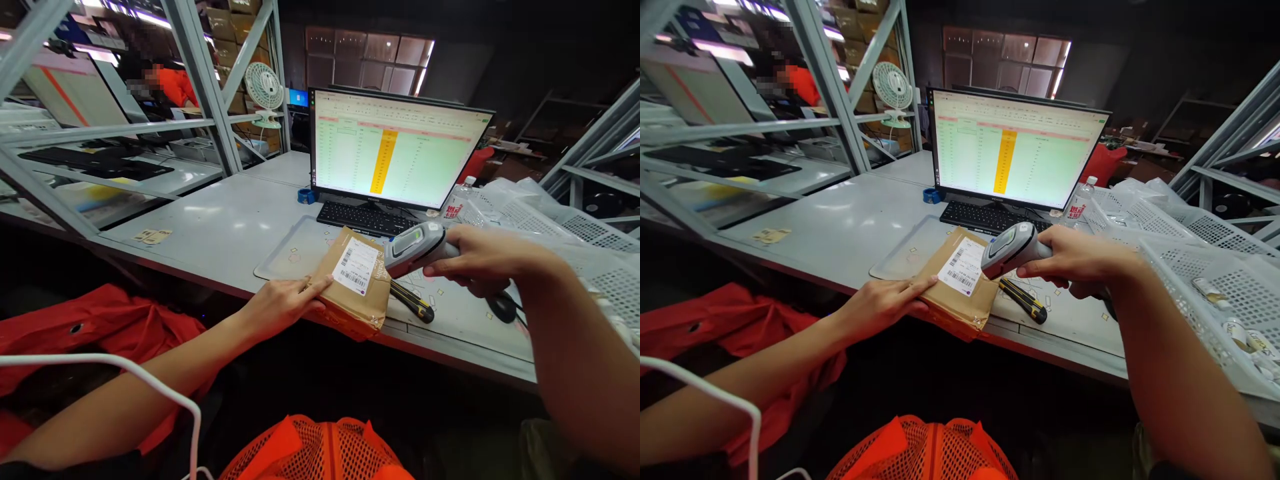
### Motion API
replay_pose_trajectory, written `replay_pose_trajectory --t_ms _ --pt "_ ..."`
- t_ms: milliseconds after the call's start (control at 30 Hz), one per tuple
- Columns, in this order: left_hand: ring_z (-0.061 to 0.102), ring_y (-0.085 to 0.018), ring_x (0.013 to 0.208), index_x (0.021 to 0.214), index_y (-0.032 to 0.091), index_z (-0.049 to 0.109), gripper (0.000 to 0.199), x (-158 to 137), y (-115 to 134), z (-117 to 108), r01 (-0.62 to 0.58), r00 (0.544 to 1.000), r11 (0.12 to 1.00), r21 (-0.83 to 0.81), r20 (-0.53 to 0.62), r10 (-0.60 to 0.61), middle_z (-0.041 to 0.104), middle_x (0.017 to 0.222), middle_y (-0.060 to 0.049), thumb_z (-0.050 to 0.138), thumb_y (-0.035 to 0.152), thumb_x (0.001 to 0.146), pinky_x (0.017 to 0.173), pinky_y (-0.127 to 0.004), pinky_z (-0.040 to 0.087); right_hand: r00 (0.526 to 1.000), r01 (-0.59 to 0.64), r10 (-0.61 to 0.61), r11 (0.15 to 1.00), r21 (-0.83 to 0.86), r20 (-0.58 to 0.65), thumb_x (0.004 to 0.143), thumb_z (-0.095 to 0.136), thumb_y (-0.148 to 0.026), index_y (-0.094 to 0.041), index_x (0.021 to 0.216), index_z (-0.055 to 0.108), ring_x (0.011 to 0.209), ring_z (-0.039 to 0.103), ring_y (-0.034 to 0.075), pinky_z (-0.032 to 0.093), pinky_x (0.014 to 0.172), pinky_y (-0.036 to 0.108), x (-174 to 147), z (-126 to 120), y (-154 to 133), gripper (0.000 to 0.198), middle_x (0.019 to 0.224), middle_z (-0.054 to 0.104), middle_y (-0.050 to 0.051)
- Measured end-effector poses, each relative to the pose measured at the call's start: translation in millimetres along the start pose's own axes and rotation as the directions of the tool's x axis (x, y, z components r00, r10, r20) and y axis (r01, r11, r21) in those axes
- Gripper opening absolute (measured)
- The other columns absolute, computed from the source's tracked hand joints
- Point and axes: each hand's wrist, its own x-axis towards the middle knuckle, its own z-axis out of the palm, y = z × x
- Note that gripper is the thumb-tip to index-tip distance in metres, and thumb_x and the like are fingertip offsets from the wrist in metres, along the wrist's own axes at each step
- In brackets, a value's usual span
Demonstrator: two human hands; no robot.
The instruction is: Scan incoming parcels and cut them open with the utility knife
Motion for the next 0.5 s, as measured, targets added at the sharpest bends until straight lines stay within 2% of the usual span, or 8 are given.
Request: replay_pose_trajectory --t_ms 100,167,200,233,300,400,467,500 --pt "0.08 -0.028 0.109 0.154 0.025 0.061 0.052 -6.0 -14.8 -6.6 0.118 0.993 0.974 -0.195 0.025 -0.116 0.075 0.136 -0.011 0.049 0.053 0.111 0.091 -0.037 0.067 0.998 0.018 -0.016 0.999 -0.038 0.054 0.08 0.082 -0.065 -0.021 0.103 0.074 0.047 0.049 0.013 0.035 0.036 0.023 18.1 10.9 11.9 0.05 0.062 0.056 -0.001" --pt "0.08 -0.028 0.11 0.147 0.028 0.067 0.053 -14.2 -30.9 -12.1 0.27 0.962 0.889 -0.369 0.062 -0.267 0.076 0.135 -0.007 0.053 0.06 0.108 0.095 -0.037 0.066 0.996 0.068 -0.074 0.993 -0.1 -0.053 0.088 0.075 -0.06 -0.022 0.109 0.074 0.054 0.057 0.015 0.042 0.044 0.025 34.4 19.1 32.5 0.043 0.068 0.062 0.001" --pt "0.08 -0.029 0.108 0.143 0.029 0.071 0.054 -19.6 -40.0 -13.8 0.356 0.93 0.819 -0.45 0.085 -0.358 0.077 0.133 -0.006 0.058 0.064 0.104 0.095 -0.037 0.066 0.987 0.075 -0.095 0.985 -0.155 -0.127 0.092 0.071 -0.055 -0.021 0.11 0.074 0.06 0.062 0.018 0.046 0.05 0.026 43.6 24.2 46.0 0.038 0.072 0.066 0.002" --pt "0.08 -0.029 0.106 0.138 0.028 0.074 0.056 -25.5 -49.4 -14.1 0.436 0.886 0.731 -0.526 0.109 -0.45 0.078 0.131 -0.006 0.062 0.068 0.1 0.093 -0.037 0.067 0.974 0.053 -0.099 0.974 -0.22 -0.205 0.095 0.067 -0.05 -0.02 0.109 0.074 0.069 0.067 0.02 0.05 0.058 0.028 53.3 30.3 60.9 0.034 0.078 0.07 0.005" --pt "0.08 -0.031 0.102 0.132 0.025 0.078 0.065 -38.3 -68.2 -9.3 0.547 0.775 0.511 -0.663 0.17 -0.608 0.079 0.126 -0.008 0.071 0.074 0.09 0.087 -0.038 0.068 0.931 -0.091 -0.043 0.935 -0.344 -0.362 0.098 0.062 -0.043 -0.018 0.107 0.073 0.09 0.072 0.027 0.054 0.073 0.032 72.1 46.0 92.2 0.029 0.095 0.076 0.011" --pt "0.08 -0.035 0.097 0.133 0.019 0.075 0.087 -57.2 -95.4 10.2 0.588 0.617 0.166 -0.792 0.307 -0.725 0.082 0.113 -0.012 0.078 0.083 0.075 0.083 -0.043 0.069 0.867 -0.341 0.114 0.846 -0.41 -0.485 0.102 0.057 -0.043 -0.013 0.119 0.069 0.11 0.072 0.035 0.054 0.085 0.039 94.0 75.1 132.5 0.036 0.118 0.075 0.019" --pt "0.081 -0.037 0.091 0.133 0.018 0.072 0.097 -68.4 -112.2 25.1 0.584 0.551 0.021 -0.811 0.378 -0.744 0.082 0.103 -0.013 0.076 0.09 0.069 0.082 -0.049 0.069 0.84 -0.432 0.193 0.804 -0.408 -0.507 0.104 0.054 -0.043 -0.012 0.132 0.063 0.117 0.071 0.037 0.054 0.088 0.041 102.2 93.0 150.0 0.043 0.129 0.072 0.022" --pt "0.081 -0.038 0.091 0.132 0.019 0.072 0.099 -73.4 -119.7 31.2 0.594 0.521 -0.001 -0.805 0.385 -0.761 0.082 0.102 -0.013 0.075 0.093 0.067 0.084 -0.052 0.069 0.831 -0.452 0.206 0.792 -0.411 -0.516 0.105 0.053 -0.043 -0.012 0.137 0.06 0.12 0.07 0.037 0.054 0.089 0.042 104.7 99.7 155.8 0.045 0.132 0.07 0.022"
